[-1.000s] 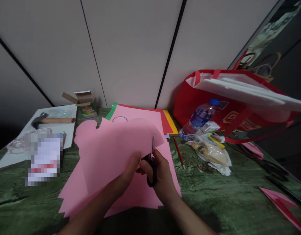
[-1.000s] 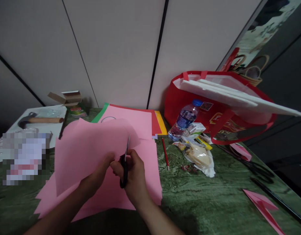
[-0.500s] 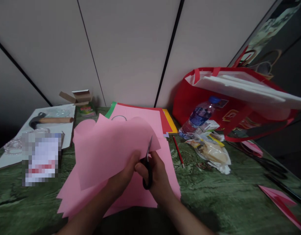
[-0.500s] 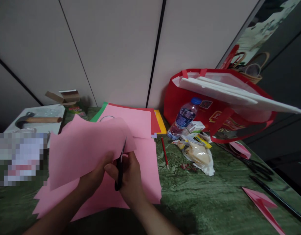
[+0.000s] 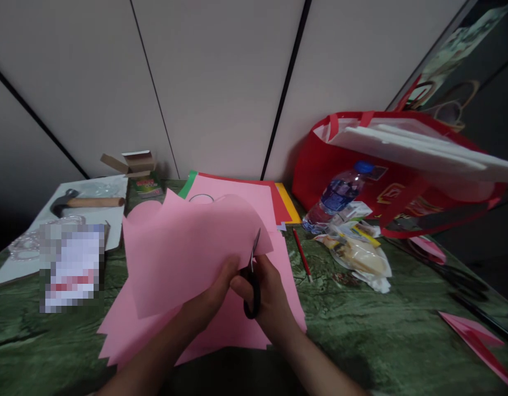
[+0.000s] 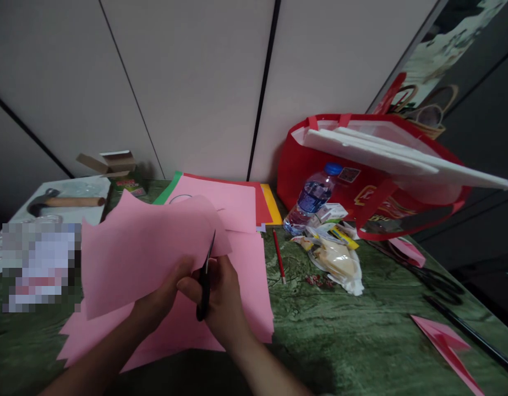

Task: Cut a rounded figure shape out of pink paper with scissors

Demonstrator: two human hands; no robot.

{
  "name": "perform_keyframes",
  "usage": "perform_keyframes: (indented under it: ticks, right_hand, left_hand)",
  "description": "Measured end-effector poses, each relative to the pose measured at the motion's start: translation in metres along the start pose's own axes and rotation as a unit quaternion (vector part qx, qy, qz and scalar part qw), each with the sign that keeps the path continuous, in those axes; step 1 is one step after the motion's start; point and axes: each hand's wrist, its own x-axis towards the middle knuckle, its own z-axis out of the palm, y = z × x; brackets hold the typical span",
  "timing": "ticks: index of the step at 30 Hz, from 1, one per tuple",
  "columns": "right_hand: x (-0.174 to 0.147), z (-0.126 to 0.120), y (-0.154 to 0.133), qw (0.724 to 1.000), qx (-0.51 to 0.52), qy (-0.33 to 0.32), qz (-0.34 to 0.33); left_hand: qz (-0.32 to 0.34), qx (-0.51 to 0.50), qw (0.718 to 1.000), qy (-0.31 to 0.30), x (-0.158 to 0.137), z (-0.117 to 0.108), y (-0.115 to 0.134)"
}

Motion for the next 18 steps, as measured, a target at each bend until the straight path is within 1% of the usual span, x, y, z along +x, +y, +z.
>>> perform_keyframes:
  ticks: [3,8,13,16,18]
  right_hand:
    - [-0.0006,-0.0003,0.0009,1.000,0.005,0.002,0.007]
    - [-0.0017,0.0006,0.0011,1.000,0.009,0.005,0.010]
    - [-0.0012,-0.0002,0.0026,1.000,0.027,-0.004,0.015]
    - [-0.0004,-0.0014,0.0055,1.000,0.026,-0.008,0.014]
    - [-0.0002,-0.0017,0.0070,1.000,0.022,-0.007,0.010]
  left_hand:
    - [0.007,0.010,1.000,0.014,0.0006,-0.0005,-0.0006]
    - [0.018,0.005,1.000,0.002,0.0011,-0.0006,0.0005]
    - [0.006,0.011,1.000,0.011,0.0034,-0.0027,-0.0003]
    - [0.009,0.032,0.999,0.002,0.0028,-0.0048,0.0015]
    - [0.018,0.045,0.999,-0.018,-0.0009,-0.0051,0.0059]
